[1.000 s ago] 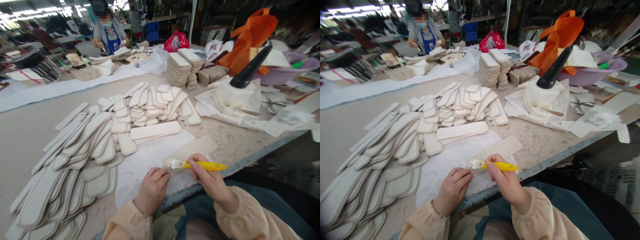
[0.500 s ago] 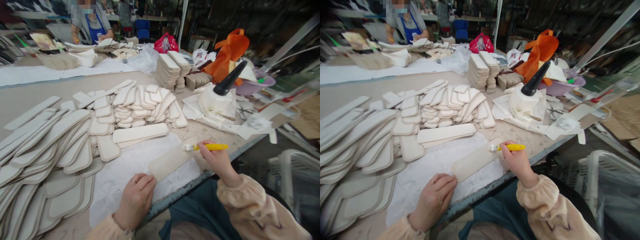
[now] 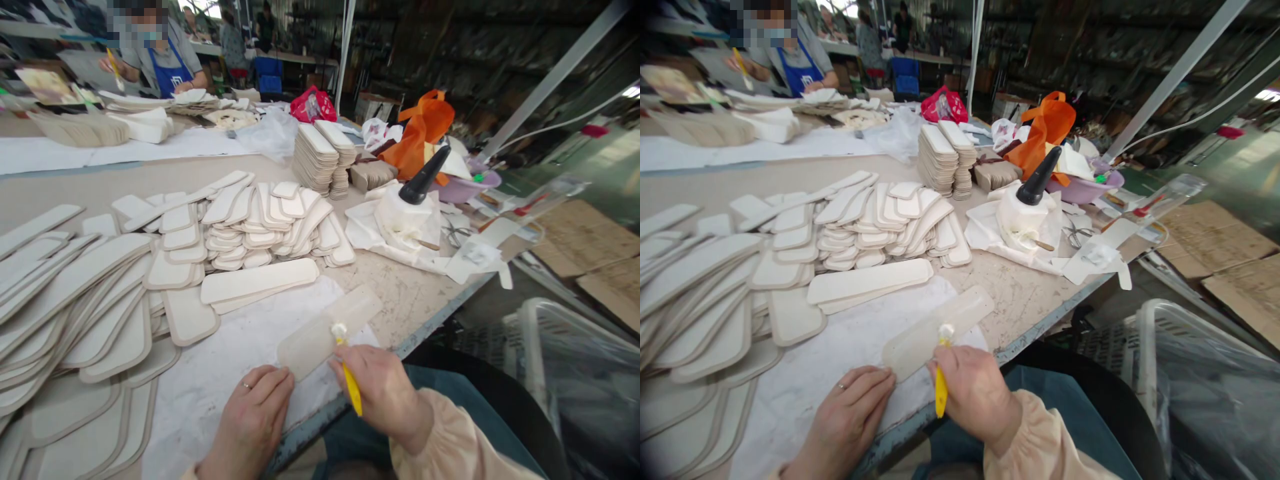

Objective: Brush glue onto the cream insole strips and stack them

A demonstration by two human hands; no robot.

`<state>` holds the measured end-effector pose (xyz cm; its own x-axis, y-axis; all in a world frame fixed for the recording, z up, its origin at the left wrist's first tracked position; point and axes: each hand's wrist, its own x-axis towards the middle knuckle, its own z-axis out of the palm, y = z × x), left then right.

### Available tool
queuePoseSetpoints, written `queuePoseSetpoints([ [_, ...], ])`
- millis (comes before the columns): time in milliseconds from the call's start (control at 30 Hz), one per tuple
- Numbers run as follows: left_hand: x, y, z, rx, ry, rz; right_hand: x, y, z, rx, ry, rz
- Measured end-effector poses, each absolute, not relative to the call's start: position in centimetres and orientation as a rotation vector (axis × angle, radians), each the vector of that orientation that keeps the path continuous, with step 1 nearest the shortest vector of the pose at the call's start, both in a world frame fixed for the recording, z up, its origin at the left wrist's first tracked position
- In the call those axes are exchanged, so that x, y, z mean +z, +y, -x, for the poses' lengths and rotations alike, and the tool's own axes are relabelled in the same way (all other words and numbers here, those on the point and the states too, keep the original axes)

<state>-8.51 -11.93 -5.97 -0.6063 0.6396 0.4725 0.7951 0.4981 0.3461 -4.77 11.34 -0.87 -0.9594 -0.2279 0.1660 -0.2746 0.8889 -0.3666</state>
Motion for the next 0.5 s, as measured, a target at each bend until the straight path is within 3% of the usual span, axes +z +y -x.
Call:
queuePoseSetpoints([
  [133, -6.0, -11.9, 8.5, -0.793, -2.473, 1.194, -0.2, 8.3, 4.5, 1.399, -2.814, -0.248],
  [233, -6.0, -11.8, 8.3, -0.809, -2.51, 1.182, -1.2, 9.5, 5.4, 1.752, -2.634, 0.129],
  [333, -5.9, -11.8, 8.2, -0.834, -2.535, 1.172, -2.4, 13.6, 7.0, 1.72, -2.507, 0.466],
  [500, -5.8, -11.7, 8.2, -0.87, -2.541, 1.158, -2.2, 20.1, 8.1, 1.164, -2.494, 0.482],
])
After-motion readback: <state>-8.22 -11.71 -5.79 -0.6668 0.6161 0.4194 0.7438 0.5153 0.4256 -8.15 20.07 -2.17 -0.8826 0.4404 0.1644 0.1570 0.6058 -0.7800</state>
